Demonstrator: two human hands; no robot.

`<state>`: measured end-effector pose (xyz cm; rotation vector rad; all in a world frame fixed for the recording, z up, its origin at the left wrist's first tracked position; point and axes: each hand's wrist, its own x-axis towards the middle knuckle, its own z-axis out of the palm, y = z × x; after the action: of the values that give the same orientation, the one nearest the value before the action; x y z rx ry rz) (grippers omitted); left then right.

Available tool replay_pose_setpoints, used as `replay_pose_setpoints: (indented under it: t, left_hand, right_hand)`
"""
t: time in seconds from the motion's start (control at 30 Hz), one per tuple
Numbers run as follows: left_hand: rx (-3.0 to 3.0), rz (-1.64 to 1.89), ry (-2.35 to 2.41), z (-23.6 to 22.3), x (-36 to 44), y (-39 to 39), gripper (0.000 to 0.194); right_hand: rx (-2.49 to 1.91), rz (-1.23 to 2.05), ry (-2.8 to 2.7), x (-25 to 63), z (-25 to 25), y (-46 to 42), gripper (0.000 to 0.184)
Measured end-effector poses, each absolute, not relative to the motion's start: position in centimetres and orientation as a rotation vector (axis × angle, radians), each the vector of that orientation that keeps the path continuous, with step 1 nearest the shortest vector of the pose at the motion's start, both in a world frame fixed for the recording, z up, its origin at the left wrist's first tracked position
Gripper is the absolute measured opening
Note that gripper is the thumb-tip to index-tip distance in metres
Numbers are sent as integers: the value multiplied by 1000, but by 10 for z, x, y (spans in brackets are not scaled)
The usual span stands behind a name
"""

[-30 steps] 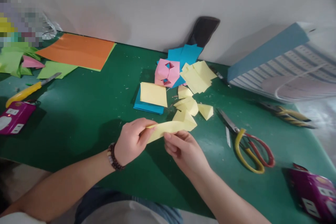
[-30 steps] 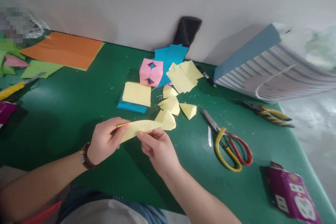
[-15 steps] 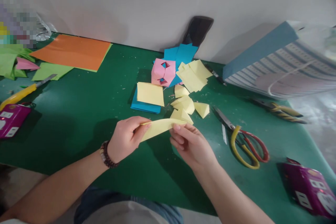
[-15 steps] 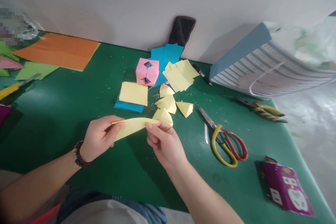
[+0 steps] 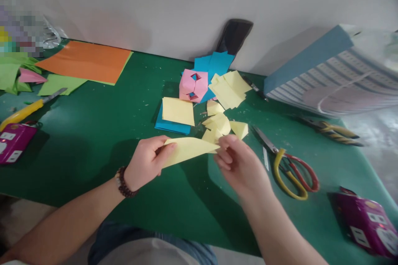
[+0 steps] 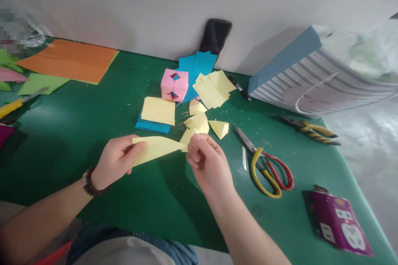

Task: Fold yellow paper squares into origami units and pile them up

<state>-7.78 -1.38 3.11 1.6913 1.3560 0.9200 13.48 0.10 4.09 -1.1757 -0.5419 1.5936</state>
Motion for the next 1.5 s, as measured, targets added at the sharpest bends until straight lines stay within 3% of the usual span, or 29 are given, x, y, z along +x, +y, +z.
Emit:
replay_pose_setpoints:
  t: [0.1,0.3,0.5,0.67,0.87,1.13,1.5]
  left_hand:
    - [1587,836,1374,30,-80,-13,40]
    - [1451,676,1302,30,-76,-8,32]
    - [1242,516,1102,32,-77,-5,26]
    - [1294,421,1026,32,-83,-2,32]
    - [1374,506,1106,30,-88,4,34]
    - [1145,599,1071,27,-85,4,27]
    - [926,323,989,30,-83,5,15]
  right_hand:
    - [-1192,1544,-636,143,49,4,27]
    - [-1349,1470,-1128,132,60,-11,50]
    - [-1508,1292,-1381,127,50,-15,34]
    - [-1541,1225,-1531,134,40,-12,23]
    - [-1593,1164,-1548,128,45,-15,12]
    - [-1568,1144,-1509,129,36,-12,15]
    - [-1608,993,-1398,131,41,-13,18]
